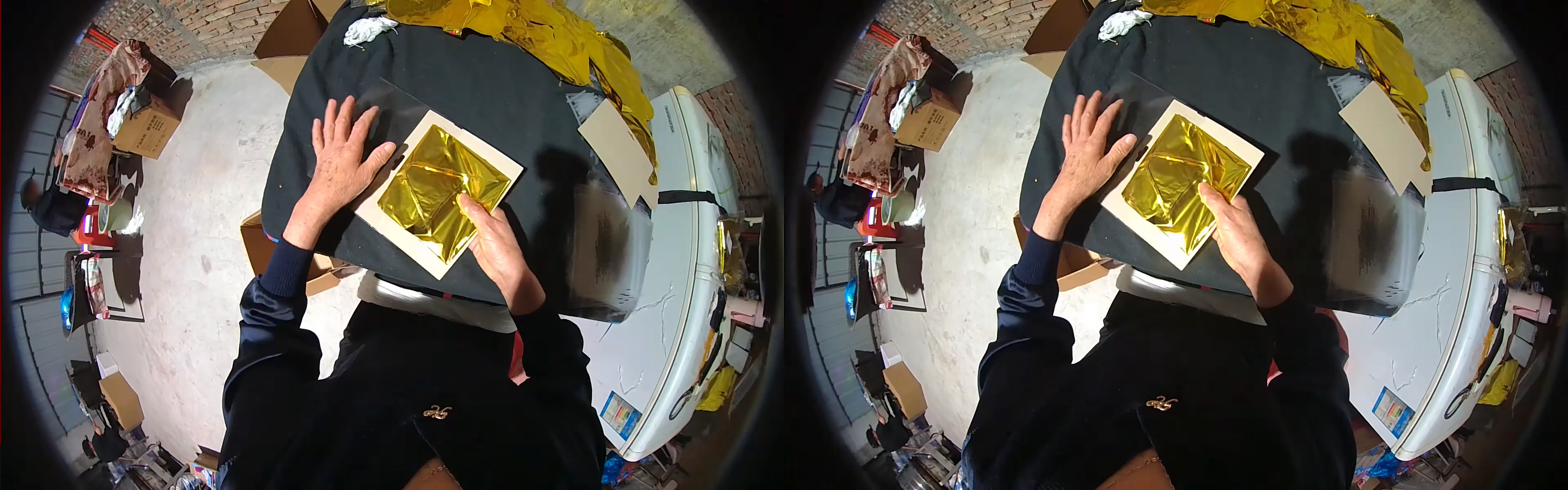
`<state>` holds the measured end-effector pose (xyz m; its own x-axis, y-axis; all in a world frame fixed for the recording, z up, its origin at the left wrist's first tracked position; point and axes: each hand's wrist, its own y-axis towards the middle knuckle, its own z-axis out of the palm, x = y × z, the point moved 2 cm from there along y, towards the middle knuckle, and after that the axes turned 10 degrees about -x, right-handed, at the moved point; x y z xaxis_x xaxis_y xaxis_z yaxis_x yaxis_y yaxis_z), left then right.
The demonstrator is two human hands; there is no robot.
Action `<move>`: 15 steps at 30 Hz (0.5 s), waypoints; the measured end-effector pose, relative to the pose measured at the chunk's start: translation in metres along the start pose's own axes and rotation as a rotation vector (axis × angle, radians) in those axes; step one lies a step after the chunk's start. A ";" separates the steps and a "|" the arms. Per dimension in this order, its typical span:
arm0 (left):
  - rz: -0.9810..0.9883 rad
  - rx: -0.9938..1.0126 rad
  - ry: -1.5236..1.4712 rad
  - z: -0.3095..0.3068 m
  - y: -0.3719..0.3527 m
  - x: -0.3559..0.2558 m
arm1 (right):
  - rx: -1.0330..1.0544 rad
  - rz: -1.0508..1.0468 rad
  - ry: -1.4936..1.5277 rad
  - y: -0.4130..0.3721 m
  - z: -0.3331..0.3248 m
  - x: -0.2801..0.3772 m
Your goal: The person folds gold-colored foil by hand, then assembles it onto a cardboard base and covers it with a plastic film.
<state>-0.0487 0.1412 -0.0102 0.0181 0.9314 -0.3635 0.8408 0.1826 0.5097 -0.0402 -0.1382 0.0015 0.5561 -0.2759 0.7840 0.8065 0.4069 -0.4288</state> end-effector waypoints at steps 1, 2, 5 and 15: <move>0.038 -0.057 0.038 -0.008 0.001 -0.008 | -0.003 -0.003 0.003 0.000 -0.001 -0.001; 0.073 -0.118 0.097 -0.017 0.002 -0.019 | -0.005 -0.006 0.006 0.001 -0.003 -0.003; 0.190 -0.155 0.049 -0.033 -0.002 -0.054 | -0.017 -0.022 0.027 -0.003 -0.003 -0.006; -0.031 0.069 -0.481 -0.036 -0.040 -0.100 | -0.099 -0.196 0.048 -0.013 -0.005 -0.020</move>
<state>-0.1035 0.0524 0.0343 0.2272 0.6717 -0.7051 0.8785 0.1711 0.4460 -0.0614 -0.1422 -0.0110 0.3934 -0.3834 0.8356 0.9147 0.2542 -0.3141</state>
